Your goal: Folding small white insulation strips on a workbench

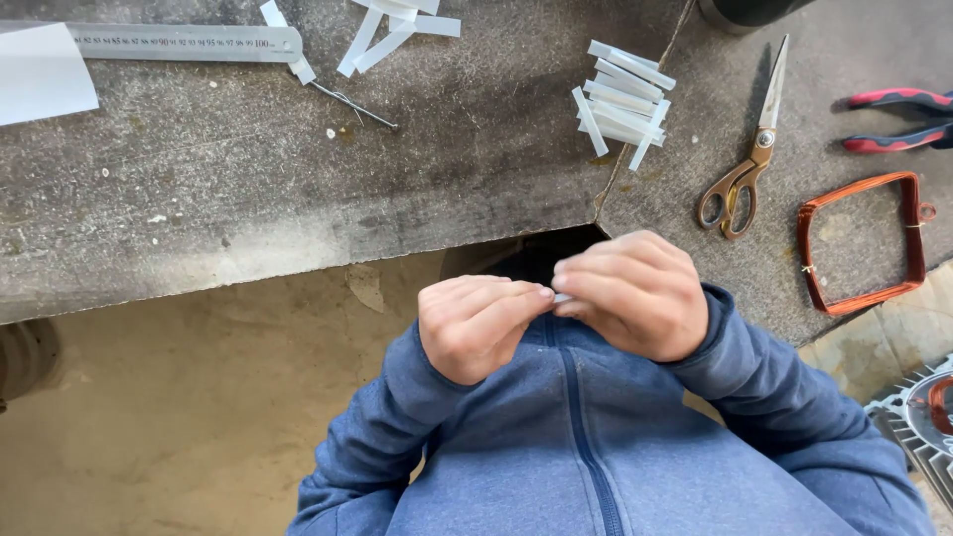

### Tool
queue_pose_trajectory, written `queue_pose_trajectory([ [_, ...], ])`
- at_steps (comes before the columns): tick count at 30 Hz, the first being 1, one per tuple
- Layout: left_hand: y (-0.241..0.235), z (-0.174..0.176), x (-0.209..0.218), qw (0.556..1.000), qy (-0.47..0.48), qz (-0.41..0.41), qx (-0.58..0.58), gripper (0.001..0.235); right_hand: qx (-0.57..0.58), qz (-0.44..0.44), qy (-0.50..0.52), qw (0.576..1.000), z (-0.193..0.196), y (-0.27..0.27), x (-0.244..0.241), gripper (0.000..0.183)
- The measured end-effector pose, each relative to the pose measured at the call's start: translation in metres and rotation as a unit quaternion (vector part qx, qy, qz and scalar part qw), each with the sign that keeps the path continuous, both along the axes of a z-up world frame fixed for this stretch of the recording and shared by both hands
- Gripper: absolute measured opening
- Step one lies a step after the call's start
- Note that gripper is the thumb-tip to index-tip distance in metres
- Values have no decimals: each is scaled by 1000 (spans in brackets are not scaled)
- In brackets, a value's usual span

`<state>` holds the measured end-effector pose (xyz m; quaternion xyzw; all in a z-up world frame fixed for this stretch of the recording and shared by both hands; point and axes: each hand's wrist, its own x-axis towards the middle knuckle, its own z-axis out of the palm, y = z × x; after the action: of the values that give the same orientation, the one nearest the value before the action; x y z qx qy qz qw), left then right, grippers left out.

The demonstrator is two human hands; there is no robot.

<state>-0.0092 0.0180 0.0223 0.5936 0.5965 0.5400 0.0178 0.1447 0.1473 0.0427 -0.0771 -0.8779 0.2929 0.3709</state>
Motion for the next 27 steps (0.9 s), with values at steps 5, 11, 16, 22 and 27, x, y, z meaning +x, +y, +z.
queue_pose_trajectory([
  [5, 0, -3, 6, 999, -19, 28, -10, 5, 27, -7, 26, 999, -6, -3, 2, 8],
  [11, -2, 11, 2, 999, 22, 40, -14, 5, 81, -7, 47, 996, 5, 1, -1, 14],
  [16, -14, 22, -3, 999, 28, 23, -26, 6, 60, -8, 50, 997, 16, -4, 0, 17],
  [22, -25, 26, -8, 999, 42, 16, -30, 9, 44, -2, 58, 997, 24, -6, 2, 17],
  [27, -31, 14, -9, 1000, 2, 4, -28, 8, 27, -5, 48, 998, 21, -7, 7, 17],
])
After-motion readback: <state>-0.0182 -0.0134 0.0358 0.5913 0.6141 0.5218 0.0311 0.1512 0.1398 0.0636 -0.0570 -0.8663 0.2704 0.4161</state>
